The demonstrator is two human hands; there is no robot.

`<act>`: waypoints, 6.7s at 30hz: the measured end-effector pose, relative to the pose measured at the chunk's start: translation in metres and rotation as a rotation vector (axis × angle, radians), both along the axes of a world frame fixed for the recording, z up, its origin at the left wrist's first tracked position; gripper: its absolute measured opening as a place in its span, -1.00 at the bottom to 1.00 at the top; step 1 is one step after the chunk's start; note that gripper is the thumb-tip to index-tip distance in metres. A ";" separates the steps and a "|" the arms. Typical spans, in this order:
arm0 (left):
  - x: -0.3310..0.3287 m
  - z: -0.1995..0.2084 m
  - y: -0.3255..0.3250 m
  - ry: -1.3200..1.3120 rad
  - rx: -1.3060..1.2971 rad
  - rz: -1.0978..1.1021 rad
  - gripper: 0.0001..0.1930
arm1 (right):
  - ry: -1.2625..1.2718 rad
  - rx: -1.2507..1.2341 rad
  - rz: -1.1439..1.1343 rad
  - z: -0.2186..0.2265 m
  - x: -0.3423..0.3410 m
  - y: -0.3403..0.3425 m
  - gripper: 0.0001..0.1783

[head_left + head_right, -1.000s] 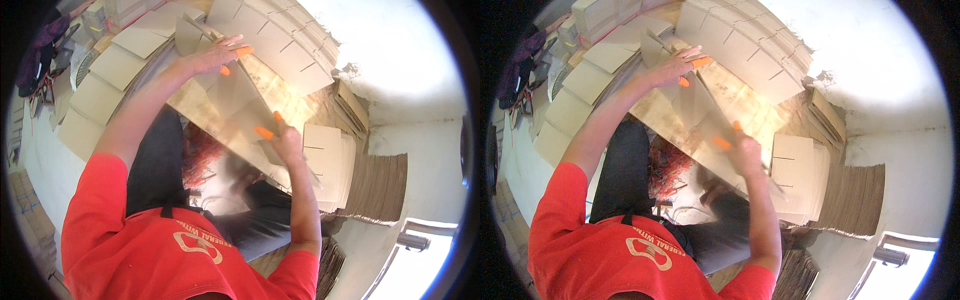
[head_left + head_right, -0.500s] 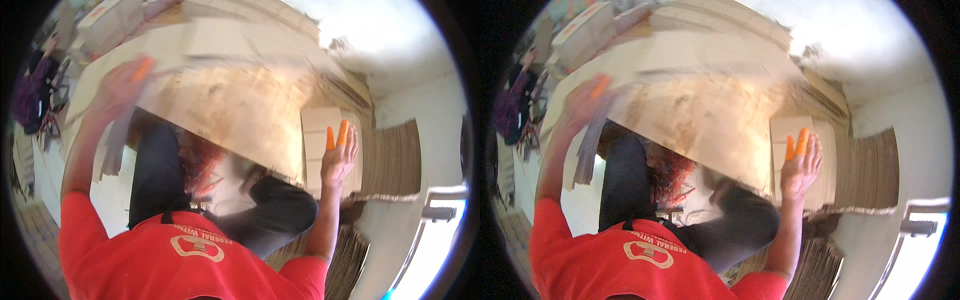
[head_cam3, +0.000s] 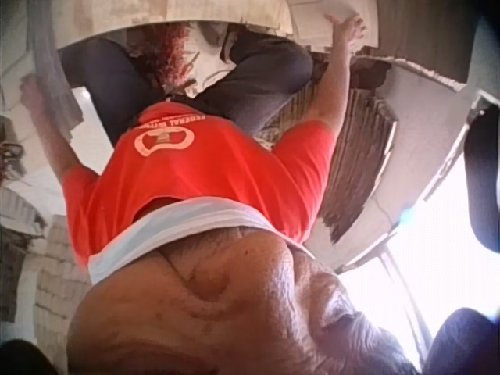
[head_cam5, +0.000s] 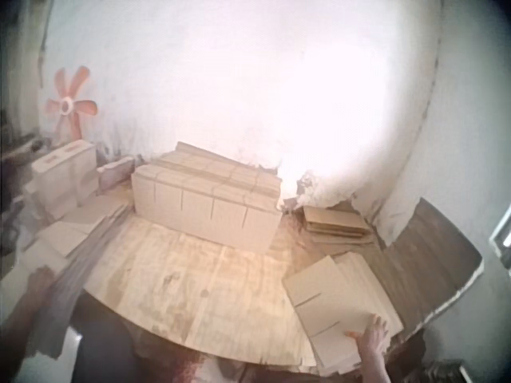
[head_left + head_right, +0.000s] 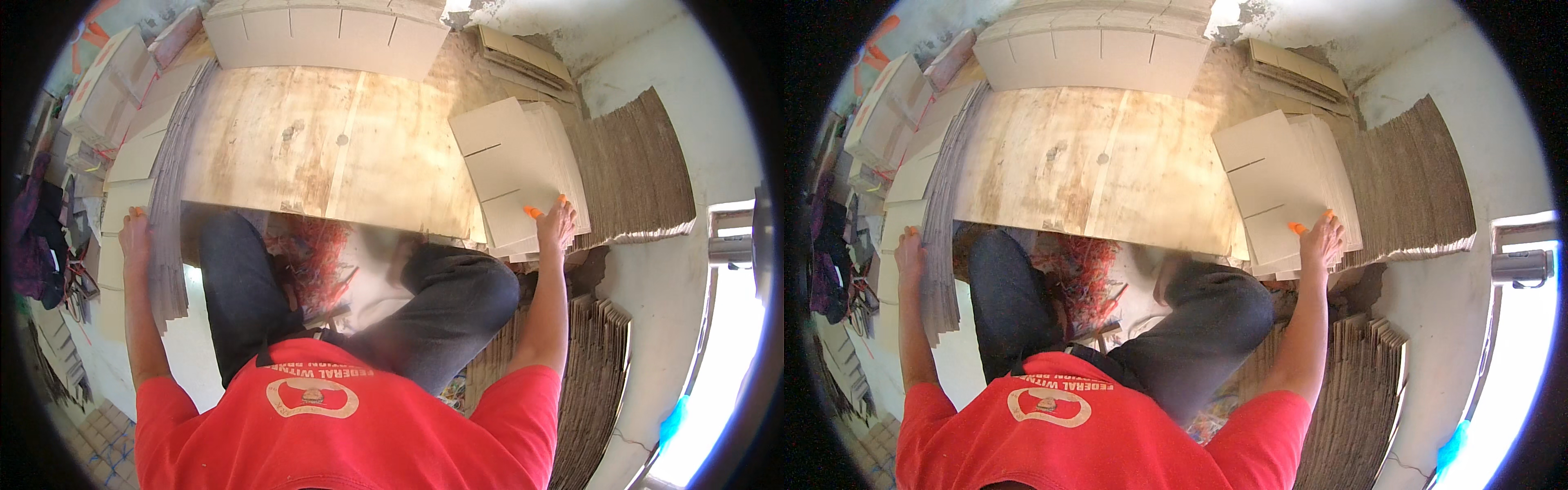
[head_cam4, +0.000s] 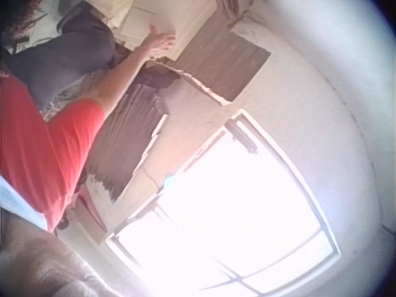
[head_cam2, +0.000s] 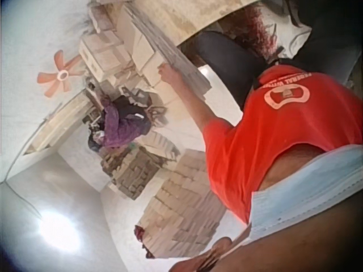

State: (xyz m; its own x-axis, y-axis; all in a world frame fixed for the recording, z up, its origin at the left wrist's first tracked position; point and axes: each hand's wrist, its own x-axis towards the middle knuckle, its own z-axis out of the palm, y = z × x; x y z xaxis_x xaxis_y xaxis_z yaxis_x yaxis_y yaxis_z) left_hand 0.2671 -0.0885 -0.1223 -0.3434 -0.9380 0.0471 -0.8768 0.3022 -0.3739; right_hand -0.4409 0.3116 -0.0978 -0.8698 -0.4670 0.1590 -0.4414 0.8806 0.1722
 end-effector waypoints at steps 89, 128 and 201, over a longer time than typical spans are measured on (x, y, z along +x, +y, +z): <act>-0.510 0.052 -0.125 0.628 0.094 -1.282 -0.94 | -0.115 -0.996 0.644 0.090 0.131 -0.254 -0.27; -0.501 0.135 -0.113 0.578 0.452 -0.760 -0.56 | -0.035 -0.764 0.734 0.045 0.136 -0.243 -0.36; -0.327 0.143 0.029 0.732 0.555 -0.875 -0.45 | -0.191 -0.662 0.424 0.085 0.094 -0.079 -0.49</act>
